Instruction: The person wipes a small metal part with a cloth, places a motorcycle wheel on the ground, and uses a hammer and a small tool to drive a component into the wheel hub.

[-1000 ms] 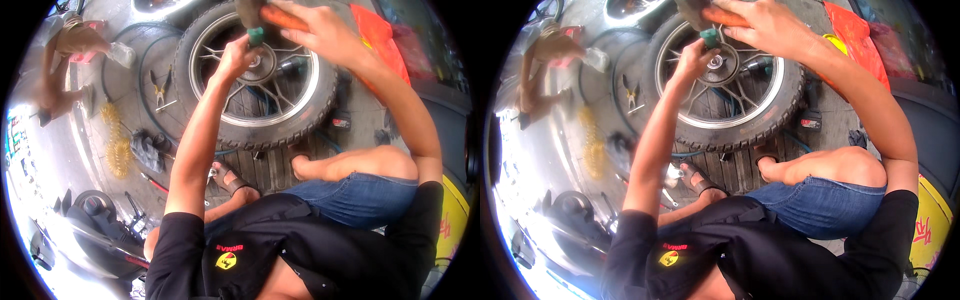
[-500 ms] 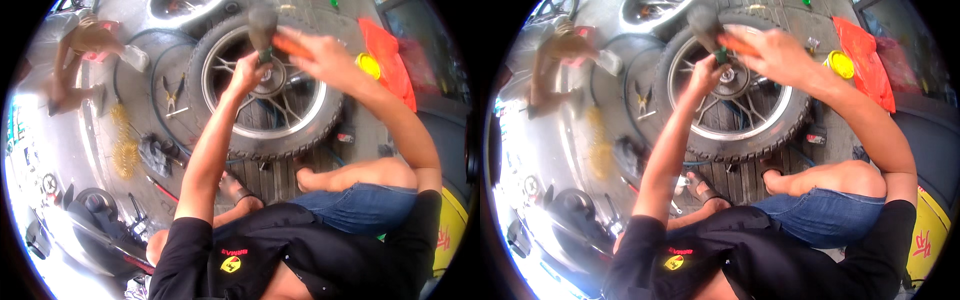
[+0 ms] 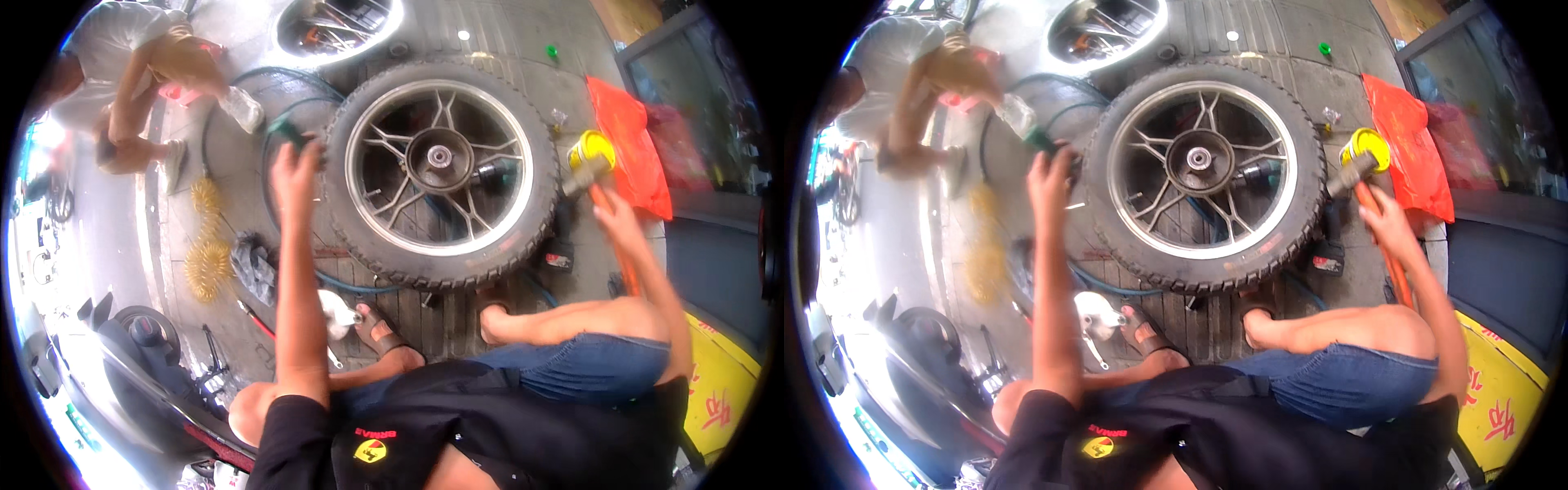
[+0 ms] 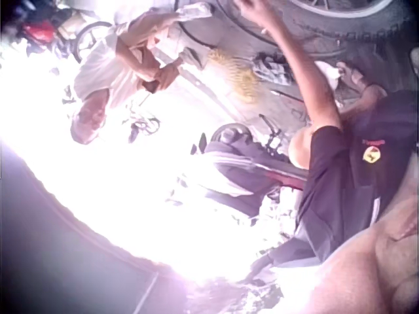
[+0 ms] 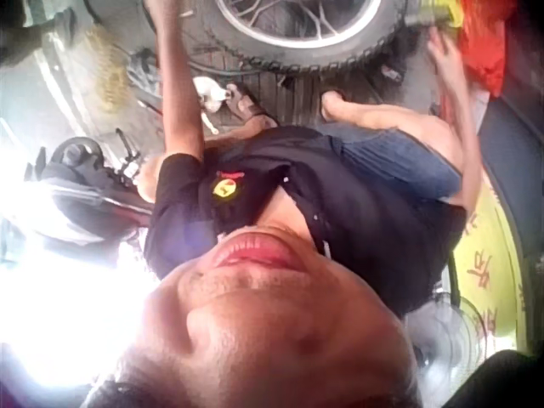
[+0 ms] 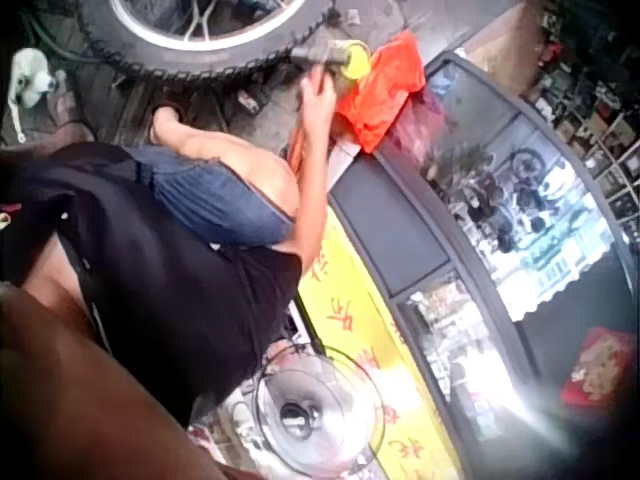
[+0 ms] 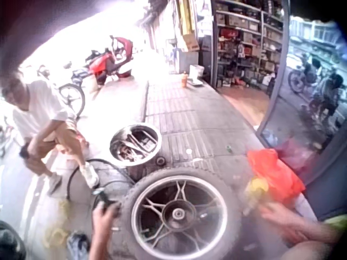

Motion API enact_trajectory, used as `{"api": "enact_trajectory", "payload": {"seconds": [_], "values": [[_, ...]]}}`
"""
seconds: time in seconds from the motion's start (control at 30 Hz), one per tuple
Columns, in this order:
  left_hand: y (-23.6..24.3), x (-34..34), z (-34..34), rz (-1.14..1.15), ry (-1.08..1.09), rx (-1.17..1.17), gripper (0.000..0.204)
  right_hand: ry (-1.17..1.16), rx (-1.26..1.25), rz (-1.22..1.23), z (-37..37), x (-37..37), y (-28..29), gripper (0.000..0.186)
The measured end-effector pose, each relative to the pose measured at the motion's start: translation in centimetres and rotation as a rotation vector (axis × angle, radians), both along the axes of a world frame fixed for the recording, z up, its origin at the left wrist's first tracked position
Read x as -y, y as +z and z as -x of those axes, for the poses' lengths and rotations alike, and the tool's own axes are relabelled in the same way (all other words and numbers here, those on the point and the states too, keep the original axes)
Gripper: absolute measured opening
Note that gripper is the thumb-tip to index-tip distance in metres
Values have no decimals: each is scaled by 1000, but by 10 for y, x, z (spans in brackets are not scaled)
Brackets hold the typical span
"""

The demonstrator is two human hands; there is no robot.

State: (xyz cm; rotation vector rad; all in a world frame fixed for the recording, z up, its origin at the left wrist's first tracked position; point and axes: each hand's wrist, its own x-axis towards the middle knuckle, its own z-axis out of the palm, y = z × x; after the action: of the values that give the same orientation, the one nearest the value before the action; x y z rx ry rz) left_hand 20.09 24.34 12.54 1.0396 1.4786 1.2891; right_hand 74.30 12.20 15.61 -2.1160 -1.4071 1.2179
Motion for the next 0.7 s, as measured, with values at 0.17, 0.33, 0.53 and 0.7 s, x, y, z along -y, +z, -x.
{"api": "enact_trajectory", "payload": {"seconds": [0.17, 0.33, 0.53, 0.7], "values": [[-83, 60, 114, 281, 218, -462, 29, -255, -59, 357, -39, 144, -67, 58], [-164, 133, 149, 525, -8, -882, 49, -366, -57, 499, -45, 207, -124, 55], [-155, 154, 48, 577, 309, -98, 48, -378, -6, 499, -48, 217, -153, 51], [-155, 183, -32, 681, 619, 901, 63, -390, 25, 484, -55, 223, -168, 49]]}}
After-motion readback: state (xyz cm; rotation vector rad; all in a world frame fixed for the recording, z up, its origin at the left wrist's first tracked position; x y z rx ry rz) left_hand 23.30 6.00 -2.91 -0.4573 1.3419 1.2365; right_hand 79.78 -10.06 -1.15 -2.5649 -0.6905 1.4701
